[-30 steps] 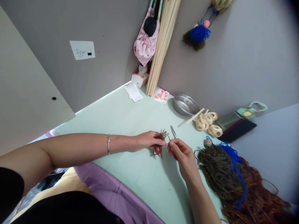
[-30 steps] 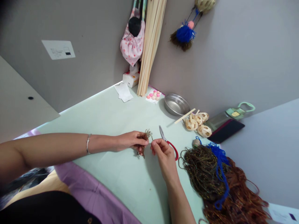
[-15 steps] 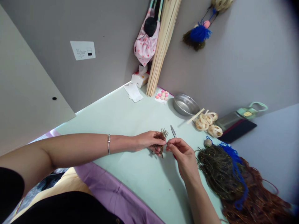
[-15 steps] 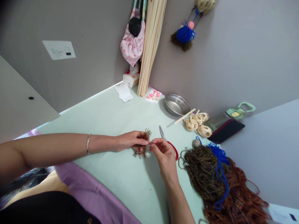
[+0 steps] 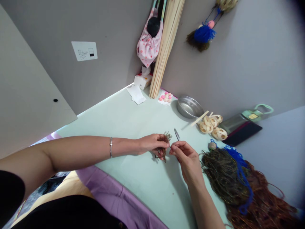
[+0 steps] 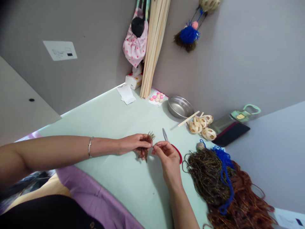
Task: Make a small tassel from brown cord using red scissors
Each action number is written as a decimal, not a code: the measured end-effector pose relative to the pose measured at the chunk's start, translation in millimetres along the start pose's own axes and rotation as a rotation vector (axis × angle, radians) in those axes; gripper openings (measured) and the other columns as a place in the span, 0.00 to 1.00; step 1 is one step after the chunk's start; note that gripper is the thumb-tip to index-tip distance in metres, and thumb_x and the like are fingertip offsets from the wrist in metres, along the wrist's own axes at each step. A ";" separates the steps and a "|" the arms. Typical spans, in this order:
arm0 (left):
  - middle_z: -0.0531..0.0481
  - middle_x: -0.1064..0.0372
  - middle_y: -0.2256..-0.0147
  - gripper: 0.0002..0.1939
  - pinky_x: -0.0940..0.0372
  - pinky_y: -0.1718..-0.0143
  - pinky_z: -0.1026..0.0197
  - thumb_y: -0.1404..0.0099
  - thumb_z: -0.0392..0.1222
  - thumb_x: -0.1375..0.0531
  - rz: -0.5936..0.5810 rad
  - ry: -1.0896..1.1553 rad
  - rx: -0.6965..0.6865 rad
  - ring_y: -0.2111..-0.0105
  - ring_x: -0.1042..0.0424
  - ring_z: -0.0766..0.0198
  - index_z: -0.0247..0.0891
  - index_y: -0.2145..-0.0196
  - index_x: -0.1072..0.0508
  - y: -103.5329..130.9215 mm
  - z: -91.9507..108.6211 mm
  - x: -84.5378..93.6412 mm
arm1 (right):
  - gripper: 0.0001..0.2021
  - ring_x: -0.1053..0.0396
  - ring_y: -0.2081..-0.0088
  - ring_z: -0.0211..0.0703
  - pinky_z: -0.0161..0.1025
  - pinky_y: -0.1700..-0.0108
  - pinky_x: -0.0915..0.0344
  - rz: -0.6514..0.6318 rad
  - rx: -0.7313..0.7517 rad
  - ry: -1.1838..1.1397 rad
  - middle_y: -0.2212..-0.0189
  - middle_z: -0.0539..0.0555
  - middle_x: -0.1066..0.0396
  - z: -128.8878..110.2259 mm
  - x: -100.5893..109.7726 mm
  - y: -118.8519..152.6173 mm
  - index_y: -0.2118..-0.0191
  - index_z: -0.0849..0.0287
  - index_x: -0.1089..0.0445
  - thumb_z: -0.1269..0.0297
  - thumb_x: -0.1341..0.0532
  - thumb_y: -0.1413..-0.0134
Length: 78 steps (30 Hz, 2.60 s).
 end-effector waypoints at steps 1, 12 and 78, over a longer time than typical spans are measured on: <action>0.56 0.33 0.78 0.10 0.31 0.69 0.61 0.41 0.44 0.37 -0.006 0.002 -0.007 0.78 0.29 0.68 0.37 0.66 0.33 0.0 0.3 -0.2 | 0.08 0.33 0.70 0.39 0.36 0.64 0.36 -0.002 -0.001 -0.004 0.74 0.49 0.29 0.5 0.1 0.2 0.67 0.57 0.28 0.61 0.30 0.51; 0.55 0.34 0.79 0.06 0.30 0.68 0.62 0.44 0.40 0.38 0.005 0.055 -0.004 0.78 0.32 0.69 0.36 0.70 0.32 -2.1 -1.3 1.3 | 0.10 0.32 0.71 0.37 0.35 0.65 0.36 -0.039 -0.009 -0.094 0.72 0.48 0.30 1.8 -3.6 -1.0 0.68 0.57 0.29 0.64 0.28 0.54; 0.55 0.34 0.76 0.04 0.33 0.68 0.65 0.43 0.37 0.40 0.017 0.071 -0.021 0.75 0.30 0.70 0.36 0.69 0.33 -3.2 -0.1 3.8 | 0.09 0.39 0.72 0.38 0.35 0.68 0.43 -0.134 0.029 0.168 0.74 0.49 0.33 -0.1 -12.8 2.4 0.68 0.59 0.30 0.58 0.35 0.46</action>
Point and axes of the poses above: each hand's wrist, its own y-axis away from the middle knuckle, its own x-axis out of the back of the hand, z = x × y, the point moved 8 cm from there along -y, towards the middle knuckle
